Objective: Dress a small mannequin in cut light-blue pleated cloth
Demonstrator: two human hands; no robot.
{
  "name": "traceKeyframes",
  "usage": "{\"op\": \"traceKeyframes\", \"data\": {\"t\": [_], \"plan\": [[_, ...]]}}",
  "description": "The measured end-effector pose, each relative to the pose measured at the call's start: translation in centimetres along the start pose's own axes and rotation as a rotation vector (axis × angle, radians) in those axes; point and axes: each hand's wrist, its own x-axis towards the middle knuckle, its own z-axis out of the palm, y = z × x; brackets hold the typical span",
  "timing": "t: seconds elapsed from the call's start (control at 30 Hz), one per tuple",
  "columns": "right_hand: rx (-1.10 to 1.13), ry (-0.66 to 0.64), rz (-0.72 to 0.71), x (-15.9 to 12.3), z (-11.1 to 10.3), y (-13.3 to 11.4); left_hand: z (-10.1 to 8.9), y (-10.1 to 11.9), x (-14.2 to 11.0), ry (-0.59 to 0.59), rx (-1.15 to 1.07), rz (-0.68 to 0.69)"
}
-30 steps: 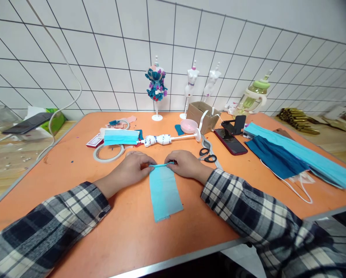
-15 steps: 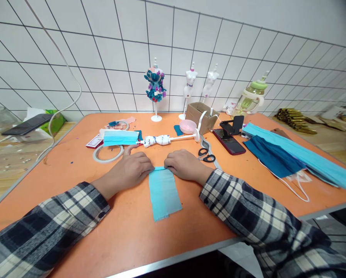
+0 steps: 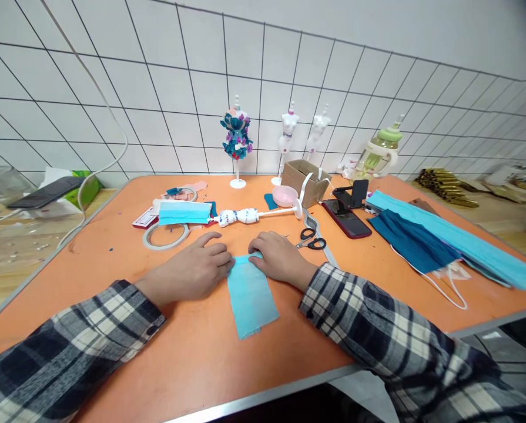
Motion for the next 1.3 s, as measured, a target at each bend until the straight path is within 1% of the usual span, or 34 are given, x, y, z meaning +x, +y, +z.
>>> {"op": "traceKeyframes", "data": {"t": [0.03, 0.07, 0.1, 0.2, 0.23, 0.27, 0.33, 0.4, 0.67, 0.77, 0.83, 0.9, 1.1, 1.23, 1.3], "plan": [[0.017, -0.004, 0.004, 0.0, 0.1, 0.0, 0.1, 0.0, 0.0, -0.036, 0.016, 0.022], [0.035, -0.007, 0.006, 0.0, 0.2, 0.0, 0.3, -0.1, -0.1, -0.052, 0.015, 0.007], [0.053, -0.009, 0.005, 0.0, 0.2, 0.0, 0.5, -0.1, -0.1, -0.033, -0.009, -0.057], [0.103, 0.003, -0.003, 0.0, 0.1, -0.1, 1.3, -0.4, -0.2, 0.145, -0.167, -0.404], [0.118, 0.012, -0.003, 0.0, 0.1, -0.2, 1.6, -0.5, -0.2, 0.171, -0.210, -0.495], [0.131, 0.022, 0.001, 0.0, 0.0, -0.3, 1.7, -0.6, -0.2, 0.164, -0.239, -0.551], [0.149, 0.039, 0.015, -0.1, -0.1, -0.4, 1.9, -0.6, 0.0, 0.093, -0.276, -0.588], [0.161, 0.043, 0.029, -0.1, -0.1, -0.5, 2.0, -0.5, 0.2, 0.050, -0.302, -0.590], [0.192, 0.055, 0.047, -0.3, -0.3, -0.3, 2.0, -0.5, 0.1, 0.110, -0.279, -0.502], [0.250, 0.051, -0.004, -0.4, -0.3, -0.4, 1.7, -0.3, -0.1, 0.142, -0.204, -0.411], [0.288, 0.050, -0.036, -0.4, -0.3, -0.5, 1.5, 0.0, -0.2, 0.135, -0.159, -0.337], [0.300, 0.056, -0.049, -0.3, -0.4, -0.5, 1.4, 0.2, -0.2, 0.126, -0.138, -0.295], [0.322, 0.103, -0.079, -0.5, -0.7, -0.7, 1.4, 0.2, -0.2, 0.183, -0.138, -0.284], [0.248, 0.062, -0.104, -0.6, -0.6, -0.7, 1.3, 0.5, -0.2, 0.170, -0.154, -0.268], [0.262, 0.071, -0.092, -0.5, -0.6, -0.6, 1.2, 0.7, -0.1, 0.164, -0.171, -0.272]]}}
